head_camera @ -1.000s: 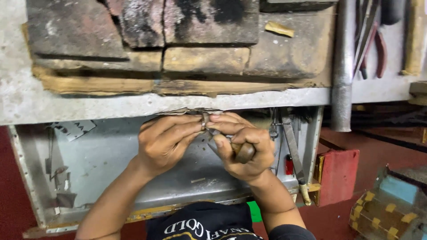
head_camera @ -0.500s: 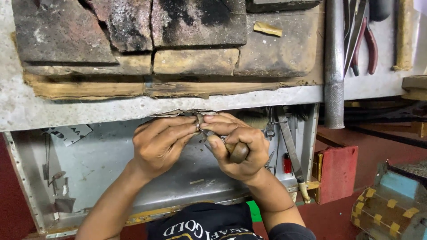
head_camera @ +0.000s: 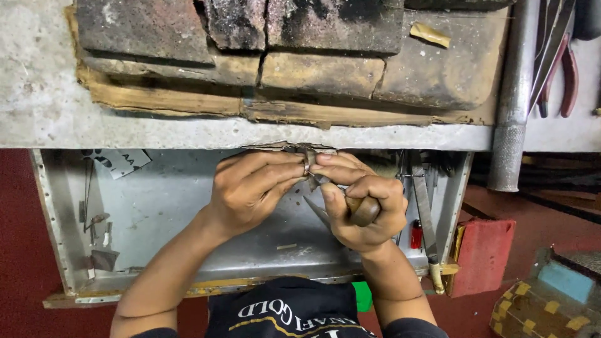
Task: Filing and smoothing a metal ring using a hand tool at a jewelry workbench.
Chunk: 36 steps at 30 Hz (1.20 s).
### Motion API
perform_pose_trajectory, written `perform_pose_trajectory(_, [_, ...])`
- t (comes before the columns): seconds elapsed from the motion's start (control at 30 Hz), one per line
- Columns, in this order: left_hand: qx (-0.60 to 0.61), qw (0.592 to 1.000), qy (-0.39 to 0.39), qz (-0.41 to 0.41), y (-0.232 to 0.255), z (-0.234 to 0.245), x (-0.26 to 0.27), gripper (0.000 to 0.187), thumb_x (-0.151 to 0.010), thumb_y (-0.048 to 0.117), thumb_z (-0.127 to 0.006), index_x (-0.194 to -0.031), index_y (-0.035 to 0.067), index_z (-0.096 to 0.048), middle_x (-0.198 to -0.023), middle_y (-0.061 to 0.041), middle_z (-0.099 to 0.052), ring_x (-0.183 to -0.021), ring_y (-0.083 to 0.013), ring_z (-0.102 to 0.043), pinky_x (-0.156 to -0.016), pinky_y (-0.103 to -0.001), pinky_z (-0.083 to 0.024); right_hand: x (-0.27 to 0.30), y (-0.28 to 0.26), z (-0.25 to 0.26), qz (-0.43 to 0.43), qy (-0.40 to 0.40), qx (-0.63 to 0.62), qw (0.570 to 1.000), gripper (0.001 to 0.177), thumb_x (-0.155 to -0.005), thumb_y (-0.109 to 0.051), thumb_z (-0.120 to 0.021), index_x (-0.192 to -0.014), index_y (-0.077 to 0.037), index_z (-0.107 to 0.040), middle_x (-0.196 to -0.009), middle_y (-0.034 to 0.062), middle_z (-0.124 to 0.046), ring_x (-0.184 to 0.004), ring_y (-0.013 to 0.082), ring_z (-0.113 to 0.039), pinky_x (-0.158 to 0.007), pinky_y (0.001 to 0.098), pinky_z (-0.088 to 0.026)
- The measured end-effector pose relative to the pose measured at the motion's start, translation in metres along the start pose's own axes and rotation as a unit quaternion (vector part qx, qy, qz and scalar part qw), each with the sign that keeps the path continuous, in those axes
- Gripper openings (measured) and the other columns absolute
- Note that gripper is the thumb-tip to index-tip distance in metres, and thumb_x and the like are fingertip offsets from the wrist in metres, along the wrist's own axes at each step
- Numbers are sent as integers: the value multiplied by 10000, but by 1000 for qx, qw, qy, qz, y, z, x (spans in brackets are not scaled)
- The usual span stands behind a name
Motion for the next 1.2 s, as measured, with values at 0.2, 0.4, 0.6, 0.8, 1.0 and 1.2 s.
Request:
perform_pose_trajectory(0.2, [0,1000,2,8,-1,0,1,105,-941,26,-729,-998,57,-812,-965,-122,-789,-868,-346,-794,-709,-422,-647,0,3,1,5,0,-20,1000,278,-967,15,-689,-891,-25,-424,-864,268,-774,-855,486,-800,-813,576,-632])
perform_pose_trajectory(0.4, [-41,999,-24,-3,4,-3,-6,125,-946,47,-720,-1011,69,-824,-958,-104,-790,-801,-296,-789,-676,-380,-640,-4,1,1,-7,13,-24,1000,251,-979,-25,-696,-902,-15,-457,-854,254,-782,-819,508,-796,-766,611,-633])
perform_pose_trajectory(0.6, [-54,998,-23,-9,-1,-5,0,126,-924,39,-737,-995,78,-833,-948,-111,-792,-786,-311,-785,-651,-390,-638,-8,-2,3,-4,5,-6,1000,255,-967,-34,-713,-891,-31,-469,-877,232,-804,-826,484,-809,-758,593,-640])
perform_pose_trajectory(0.8, [-40,999,-17,-3,-2,-4,0,123,-937,45,-725,-991,75,-831,-948,-122,-787,-796,-331,-781,-652,-394,-630,-11,-2,2,-5,0,-13,1000,245,-967,-23,-709,-896,-33,-474,-887,231,-805,-848,491,-807,-752,596,-642])
perform_pose_trajectory(1.0, [-38,999,-19,-2,-3,-4,1,132,-933,32,-723,-992,75,-832,-940,-122,-785,-800,-334,-782,-658,-400,-633,-7,0,2,-8,-4,-9,1000,246,-970,-31,-709,-900,-33,-473,-902,226,-808,-857,483,-808,-765,590,-640])
perform_pose_trajectory(1.2, [-35,999,-15,-1,-1,-3,0,143,-929,21,-724,-1004,73,-834,-941,-126,-784,-778,-334,-779,-647,-406,-637,-7,0,2,-11,-3,-8,1000,248,-978,-48,-705,-895,-35,-472,-900,221,-811,-850,478,-809,-765,588,-641])
Point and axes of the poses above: each hand's wrist, its own x-axis away from the middle knuckle, its own z-axis out of the back of the hand, y = z × x, the point moved 10 cm from there along -x, towards the middle knuckle
